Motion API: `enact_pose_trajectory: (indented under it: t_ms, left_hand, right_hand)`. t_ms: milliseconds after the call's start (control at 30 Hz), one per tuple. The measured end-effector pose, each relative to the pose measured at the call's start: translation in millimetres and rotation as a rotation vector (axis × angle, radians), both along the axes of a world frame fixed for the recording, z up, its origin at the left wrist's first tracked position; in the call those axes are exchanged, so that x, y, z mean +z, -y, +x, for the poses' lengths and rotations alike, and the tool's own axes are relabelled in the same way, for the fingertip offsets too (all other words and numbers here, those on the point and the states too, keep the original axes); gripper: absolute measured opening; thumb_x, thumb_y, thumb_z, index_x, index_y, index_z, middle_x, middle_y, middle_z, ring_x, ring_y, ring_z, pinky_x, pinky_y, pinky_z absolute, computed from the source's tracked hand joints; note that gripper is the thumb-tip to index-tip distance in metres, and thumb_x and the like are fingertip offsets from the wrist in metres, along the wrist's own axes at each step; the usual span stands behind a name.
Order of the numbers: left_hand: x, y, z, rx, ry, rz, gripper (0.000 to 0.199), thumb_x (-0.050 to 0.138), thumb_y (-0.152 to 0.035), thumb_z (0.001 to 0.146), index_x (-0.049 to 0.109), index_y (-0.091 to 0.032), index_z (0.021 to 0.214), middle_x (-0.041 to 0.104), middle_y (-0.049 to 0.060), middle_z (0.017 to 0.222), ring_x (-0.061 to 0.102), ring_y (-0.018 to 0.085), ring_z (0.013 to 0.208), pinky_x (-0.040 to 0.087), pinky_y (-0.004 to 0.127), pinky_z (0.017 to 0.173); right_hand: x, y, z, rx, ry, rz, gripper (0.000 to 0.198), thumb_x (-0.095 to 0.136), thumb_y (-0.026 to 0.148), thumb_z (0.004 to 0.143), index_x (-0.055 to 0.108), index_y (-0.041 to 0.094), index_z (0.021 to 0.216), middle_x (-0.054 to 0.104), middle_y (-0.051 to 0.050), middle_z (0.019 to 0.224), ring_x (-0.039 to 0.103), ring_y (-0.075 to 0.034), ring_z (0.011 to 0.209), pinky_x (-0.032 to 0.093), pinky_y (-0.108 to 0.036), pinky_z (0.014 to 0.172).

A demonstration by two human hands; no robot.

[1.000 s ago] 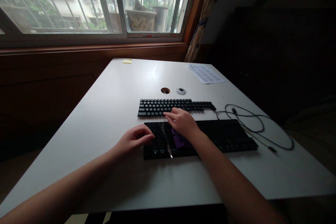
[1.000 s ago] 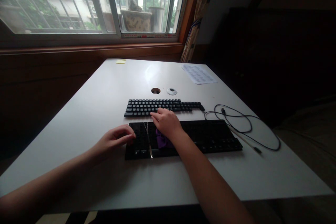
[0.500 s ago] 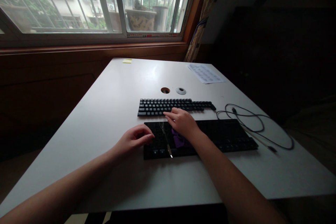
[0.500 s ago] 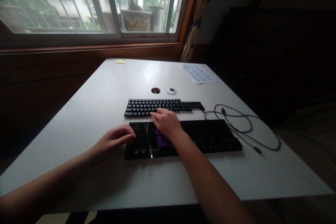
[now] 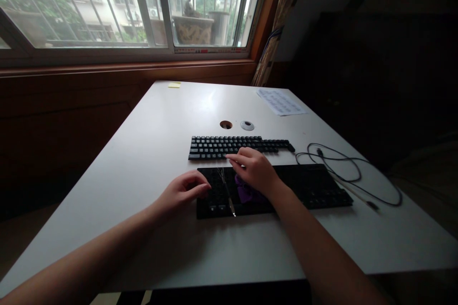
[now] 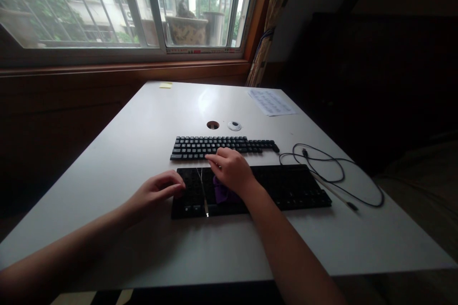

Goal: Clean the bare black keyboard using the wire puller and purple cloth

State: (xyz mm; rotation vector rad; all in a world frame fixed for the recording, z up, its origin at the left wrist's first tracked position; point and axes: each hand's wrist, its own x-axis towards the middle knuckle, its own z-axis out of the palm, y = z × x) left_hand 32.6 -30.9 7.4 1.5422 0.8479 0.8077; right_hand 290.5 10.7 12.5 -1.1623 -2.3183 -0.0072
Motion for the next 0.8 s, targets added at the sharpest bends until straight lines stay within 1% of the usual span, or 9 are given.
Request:
enact_pose_trajectory:
  t_ms: [100, 133, 200, 267, 333, 533, 700, 733, 800]
  left_hand:
    - [0.4, -0.9, -1.2, 0.014, -0.01, 0.019, 0.02, 0.064, -0.034, 0.09, 0.068, -0.014, 0.086, 0.061, 0.004, 0.085, 0.059, 0.016, 0.078, 0.048, 0.028, 0.071]
    - [0.5, -1.3, -1.8, 0.019, -0.012, 0.025, 0.02, 0.064, -0.034, 0.091, 0.068, -0.014, 0.086, 0.061, 0.004, 0.085, 0.059, 0.016, 0.078, 0.048, 0.028, 0.072]
    - [0.6, -2.1, -2.9, 0.027, -0.014, 0.033, 0.02, 0.064, -0.033, 0.091, 0.068, -0.015, 0.086, 0.061, 0.004, 0.084, 0.058, 0.016, 0.077, 0.047, 0.028, 0.072]
    - [0.7, -2.8, -3.6, 0.038, -0.005, 0.03, 0.019, 0.064, -0.033, 0.091, 0.068, -0.015, 0.086, 0.061, 0.003, 0.083, 0.058, 0.016, 0.076, 0.047, 0.028, 0.071]
    - [0.8, -3.4, -3.9, 0.047, 0.008, 0.022, 0.019, 0.064, -0.033, 0.091, 0.068, -0.015, 0.086, 0.061, 0.003, 0.082, 0.058, 0.016, 0.076, 0.047, 0.027, 0.07]
    - [1.2, -5.1, -4.7, 0.073, 0.019, 0.014, 0.02, 0.066, -0.034, 0.09, 0.067, -0.014, 0.085, 0.061, 0.003, 0.081, 0.057, 0.015, 0.075, 0.046, 0.028, 0.07]
    - [2.6, -5.9, -5.1, 0.09, 0.045, -0.004, 0.02, 0.066, -0.034, 0.089, 0.067, -0.014, 0.084, 0.06, 0.003, 0.08, 0.057, 0.015, 0.074, 0.045, 0.027, 0.069]
    - [2.8, -5.9, -5.0, 0.092, 0.048, -0.007, 0.02, 0.066, -0.033, 0.089, 0.066, -0.014, 0.084, 0.06, 0.003, 0.079, 0.057, 0.015, 0.074, 0.045, 0.027, 0.069]
    - [3.1, -5.9, -4.6, 0.096, 0.049, -0.014, 0.021, 0.066, -0.033, 0.089, 0.066, -0.014, 0.083, 0.06, 0.002, 0.079, 0.056, 0.014, 0.073, 0.045, 0.027, 0.069]
  right_hand:
    - [9.9, 14.1, -6.2, 0.216, 0.014, -0.092, 0.03, 0.056, 0.014, 0.09, 0.071, 0.024, 0.114, 0.06, -0.004, 0.087, 0.054, -0.018, 0.083, 0.045, -0.031, 0.075]
    - [12.9, 18.9, -8.7, 0.263, 0.032, -0.13, 0.035, 0.057, 0.011, 0.087, 0.07, 0.025, 0.115, 0.06, -0.004, 0.089, 0.054, -0.018, 0.083, 0.045, -0.031, 0.075]
    - [17.4, 26.5, -12.6, 0.303, 0.063, -0.193, 0.041, 0.058, 0.008, 0.082, 0.069, 0.026, 0.117, 0.06, -0.004, 0.093, 0.054, -0.018, 0.084, 0.045, -0.03, 0.075]
    - [19.8, 30.2, -14.1, 0.308, 0.085, -0.231, 0.04, 0.06, 0.008, 0.082, 0.07, 0.025, 0.116, 0.06, -0.005, 0.094, 0.054, -0.017, 0.083, 0.045, -0.03, 0.074]
    - [20.5, 30.4, -13.3, 0.302, 0.104, -0.248, 0.033, 0.06, 0.01, 0.083, 0.071, 0.024, 0.111, 0.06, -0.004, 0.092, 0.055, -0.017, 0.081, 0.044, -0.029, 0.073]
    - [19.8, 23.7, -1.1, 0.253, 0.095, -0.242, 0.019, 0.059, 0.014, 0.088, 0.072, 0.023, 0.099, 0.062, -0.003, 0.088, 0.058, -0.015, 0.078, 0.045, -0.028, 0.071]
    - [23.7, 19.0, 17.5, 0.182, -0.119, -0.231, 0.017, 0.057, 0.019, 0.092, 0.069, 0.022, 0.103, 0.067, -0.003, 0.091, 0.062, -0.015, 0.079, 0.047, -0.027, 0.07]
    - [24.8, 19.0, 19.6, 0.18, -0.182, -0.25, 0.015, 0.057, 0.021, 0.093, 0.068, 0.022, 0.103, 0.068, -0.003, 0.091, 0.064, -0.015, 0.079, 0.048, -0.027, 0.07]
    - [26.0, 20.5, 19.9, 0.216, -0.295, -0.348, 0.013, 0.056, 0.026, 0.095, 0.066, 0.021, 0.1, 0.07, -0.003, 0.088, 0.066, -0.015, 0.078, 0.05, -0.027, 0.07]
